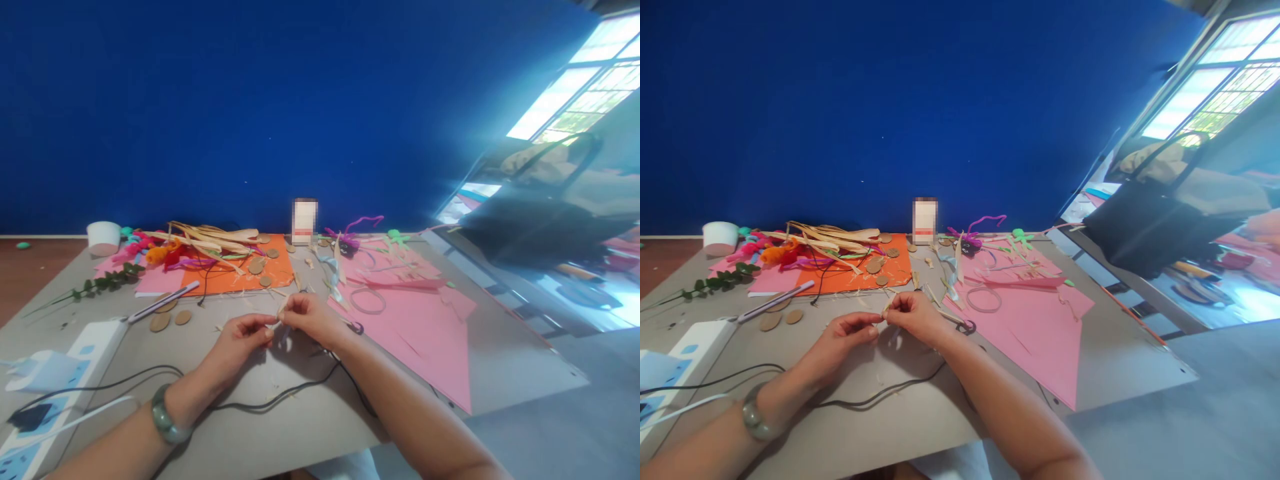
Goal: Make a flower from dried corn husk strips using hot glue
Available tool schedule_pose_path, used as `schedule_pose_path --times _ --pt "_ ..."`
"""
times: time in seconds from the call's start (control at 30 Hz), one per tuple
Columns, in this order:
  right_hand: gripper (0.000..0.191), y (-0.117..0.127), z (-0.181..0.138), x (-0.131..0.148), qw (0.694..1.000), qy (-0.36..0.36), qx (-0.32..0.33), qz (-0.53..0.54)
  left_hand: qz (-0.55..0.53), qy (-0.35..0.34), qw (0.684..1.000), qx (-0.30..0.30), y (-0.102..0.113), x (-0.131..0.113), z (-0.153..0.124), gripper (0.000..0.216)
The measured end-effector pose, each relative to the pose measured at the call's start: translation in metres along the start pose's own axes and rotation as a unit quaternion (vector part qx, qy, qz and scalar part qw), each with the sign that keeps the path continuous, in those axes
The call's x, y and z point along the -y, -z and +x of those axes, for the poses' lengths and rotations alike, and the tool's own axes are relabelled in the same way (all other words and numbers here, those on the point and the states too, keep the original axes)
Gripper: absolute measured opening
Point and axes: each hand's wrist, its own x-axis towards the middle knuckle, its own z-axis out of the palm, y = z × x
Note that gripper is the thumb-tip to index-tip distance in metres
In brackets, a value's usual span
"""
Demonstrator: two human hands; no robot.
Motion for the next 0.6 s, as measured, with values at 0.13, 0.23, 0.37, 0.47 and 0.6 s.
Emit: schedule_pose_path --times 0.13,0.23,0.37,0.47,0.6 --pt "0.024 -0.0007 0.0013 -0.0011 1.000 0.006 0.008 0.020 -0.006 0.001 1.000 0.008 -0.0011 0.0001 -0.0012 0.040" --pt "0.025 -0.0010 0.0022 -0.0016 1.000 0.014 0.002 0.015 -0.005 0.003 1.000 0.006 -0.0026 -0.0006 -0.0025 0.039" --pt "0.021 -0.0010 0.0025 -0.0017 1.000 0.016 -0.001 0.009 -0.006 0.000 1.000 0.007 -0.0029 -0.0008 -0.0025 0.036" --pt "0.022 -0.0012 0.0024 -0.0025 1.000 0.016 0.001 0.010 -0.015 -0.006 1.000 0.015 -0.0012 0.0011 -0.0015 0.034" --pt "0.025 -0.0021 0.0027 -0.0037 1.000 0.005 0.005 0.028 -0.009 -0.018 1.000 0.012 -0.0005 0.0017 -0.0016 0.033"
